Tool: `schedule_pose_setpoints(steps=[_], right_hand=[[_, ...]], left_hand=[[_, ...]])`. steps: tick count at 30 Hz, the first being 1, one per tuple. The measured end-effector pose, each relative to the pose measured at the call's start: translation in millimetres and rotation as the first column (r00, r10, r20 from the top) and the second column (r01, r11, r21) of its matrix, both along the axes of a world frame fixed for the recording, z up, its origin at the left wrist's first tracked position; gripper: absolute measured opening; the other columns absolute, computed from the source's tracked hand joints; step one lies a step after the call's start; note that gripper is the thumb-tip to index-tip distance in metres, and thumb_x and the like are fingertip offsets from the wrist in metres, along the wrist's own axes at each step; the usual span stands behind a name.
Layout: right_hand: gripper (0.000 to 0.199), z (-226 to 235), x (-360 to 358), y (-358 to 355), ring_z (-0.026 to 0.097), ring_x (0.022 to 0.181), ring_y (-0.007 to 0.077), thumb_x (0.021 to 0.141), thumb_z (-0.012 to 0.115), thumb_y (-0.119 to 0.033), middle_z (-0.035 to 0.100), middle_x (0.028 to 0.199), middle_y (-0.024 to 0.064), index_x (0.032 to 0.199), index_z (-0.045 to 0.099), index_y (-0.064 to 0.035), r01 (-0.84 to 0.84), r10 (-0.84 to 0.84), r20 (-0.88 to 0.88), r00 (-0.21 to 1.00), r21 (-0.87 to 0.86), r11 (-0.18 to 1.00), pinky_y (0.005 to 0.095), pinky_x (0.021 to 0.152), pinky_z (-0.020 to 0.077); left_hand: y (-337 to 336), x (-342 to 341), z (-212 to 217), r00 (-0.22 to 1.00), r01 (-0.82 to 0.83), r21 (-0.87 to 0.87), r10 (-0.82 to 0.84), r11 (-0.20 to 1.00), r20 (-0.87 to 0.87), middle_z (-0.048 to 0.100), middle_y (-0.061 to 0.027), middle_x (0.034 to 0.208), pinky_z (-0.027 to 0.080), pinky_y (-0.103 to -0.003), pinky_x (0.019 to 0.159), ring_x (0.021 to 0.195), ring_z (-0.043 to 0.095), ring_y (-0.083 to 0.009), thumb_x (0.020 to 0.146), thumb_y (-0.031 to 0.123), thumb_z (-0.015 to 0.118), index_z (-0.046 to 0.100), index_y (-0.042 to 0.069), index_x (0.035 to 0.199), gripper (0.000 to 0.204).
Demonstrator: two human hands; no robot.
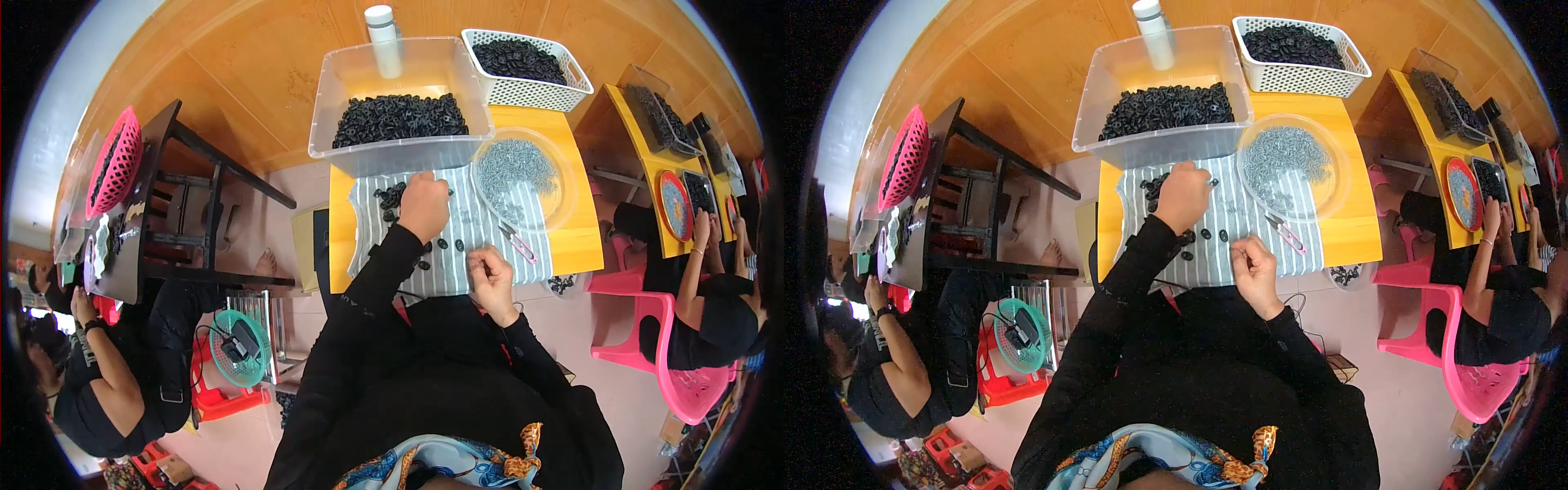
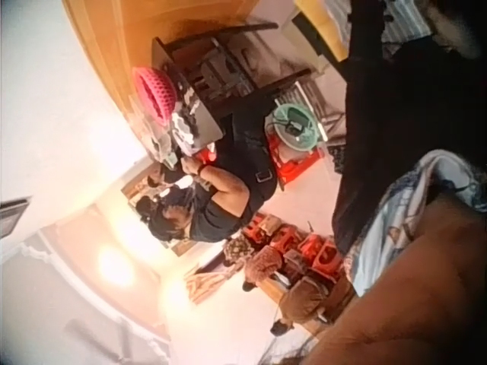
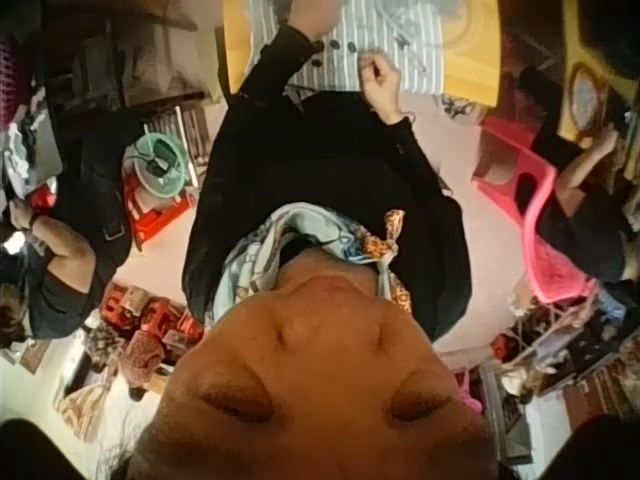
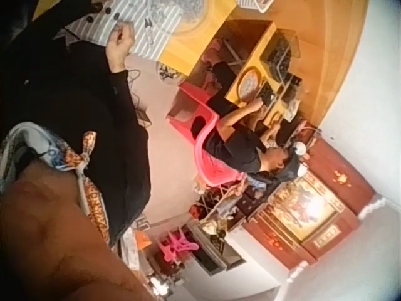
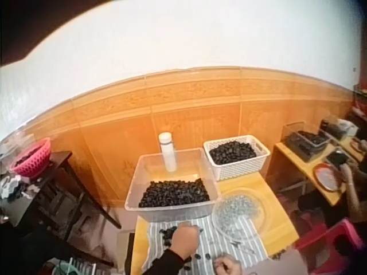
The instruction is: Sorting and assembling small black industrial or decorative components at a workstation.
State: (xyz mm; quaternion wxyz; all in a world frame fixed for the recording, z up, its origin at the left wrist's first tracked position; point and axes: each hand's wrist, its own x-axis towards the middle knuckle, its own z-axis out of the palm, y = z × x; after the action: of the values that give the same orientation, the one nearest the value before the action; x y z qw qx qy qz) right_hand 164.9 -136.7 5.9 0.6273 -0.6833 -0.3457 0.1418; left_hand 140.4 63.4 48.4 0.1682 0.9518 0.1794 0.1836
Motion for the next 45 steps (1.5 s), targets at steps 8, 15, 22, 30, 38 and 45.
schedule_pose_setpoints(steps=[8, 15, 22, 30, 38, 45], right_hand=[[0.007, 3, 0, -1, 0.043, 0.056, 0.0119, 0.081, 0.056, 0.006, 0.046, 0.069, 0.0051, 0.084, 0.058, 0.0006, 0.005, -0.007, 0.092, 0.996, 0.022, 1.000, 0.0246, 0.050, 0.0336], [0.007, 3, -1, -1, 0.044, 0.057, 0.0128, 0.081, 0.056, 0.006, 0.047, 0.071, 0.0060, 0.086, 0.058, 0.0008, -0.011, 0.010, 0.070, 0.998, 0.024, 1.000, 0.0254, 0.051, 0.0346], [0.006, 1, -3, -1, 0.045, 0.061, 0.0072, 0.082, 0.054, 0.006, 0.049, 0.072, 0.0011, 0.082, 0.058, 0.0018, -0.026, 0.025, 0.016, 1.000, 0.017, 1.000, 0.0216, 0.055, 0.0358], [0.012, 32, -7, 2, 0.051, 0.066, 0.0050, 0.087, 0.051, 0.006, 0.054, 0.073, -0.0018, 0.092, 0.060, -0.0001, -0.185, 0.172, -0.410, 0.896, 0.009, 0.983, 0.0195, 0.061, 0.0413], [0.010, 40, -23, 11, 0.050, 0.068, 0.0042, 0.087, 0.052, 0.006, 0.052, 0.078, -0.0018, 0.091, 0.059, -0.0002, -0.321, 0.311, -0.324, 0.894, 0.023, 0.947, 0.0196, 0.062, 0.0418], [0.009, 46, -31, 11, 0.047, 0.066, 0.0040, 0.087, 0.053, 0.006, 0.050, 0.076, -0.0017, 0.090, 0.058, 0.0000, -0.322, 0.301, -0.289, 0.909, -0.029, 0.946, 0.0192, 0.059, 0.0383]], left_hand=[[-3, 24, -21, 0.999, -0.027, 0.097, 0.030, 0.995, -0.025, 0.058, -0.0218, 0.083, 0.050, -0.043, 0.068, 0.083, 0.056, -0.0374, 0.066, 0.000, 0.055, 0.062, -0.003, 0.068, 0.008], [-3, 18, -16, 1.000, 0.019, 0.117, -0.018, 0.993, -0.014, 0.058, -0.0192, 0.080, 0.046, -0.045, 0.072, 0.081, 0.055, -0.0382, 0.066, 0.002, 0.060, 0.058, -0.002, 0.071, 0.007], [-33, -46, 16, 0.955, 0.140, -0.705, 0.094, 0.695, 0.282, 0.058, -0.0115, 0.072, 0.043, -0.027, 0.055, 0.060, 0.056, -0.0172, 0.079, 0.001, 0.061, 0.061, -0.002, 0.082, 0.005], [-75, -118, -15, 0.950, 0.121, -0.968, 0.257, 0.218, 0.177, 0.060, 0.0001, 0.081, 0.044, -0.020, 0.059, 0.067, 0.054, -0.0058, 0.084, -0.006, 0.055, 0.064, 0.001, 0.105, 0.023], [-81, -126, -26, 0.916, 0.198, -0.904, 0.256, 0.379, 0.308, 0.057, -0.0023, 0.079, 0.043, -0.023, 0.063, 0.072, 0.054, -0.0081, 0.078, -0.005, 0.062, 0.065, -0.001, 0.090, 0.012], [-85, -127, -32, 0.881, 0.251, -0.927, 0.331, 0.279, 0.338, 0.056, -0.0028, 0.082, 0.043, -0.022, 0.064, 0.072, 0.054, -0.0086, 0.078, -0.004, 0.062, 0.065, -0.002, 0.089, 0.012]])
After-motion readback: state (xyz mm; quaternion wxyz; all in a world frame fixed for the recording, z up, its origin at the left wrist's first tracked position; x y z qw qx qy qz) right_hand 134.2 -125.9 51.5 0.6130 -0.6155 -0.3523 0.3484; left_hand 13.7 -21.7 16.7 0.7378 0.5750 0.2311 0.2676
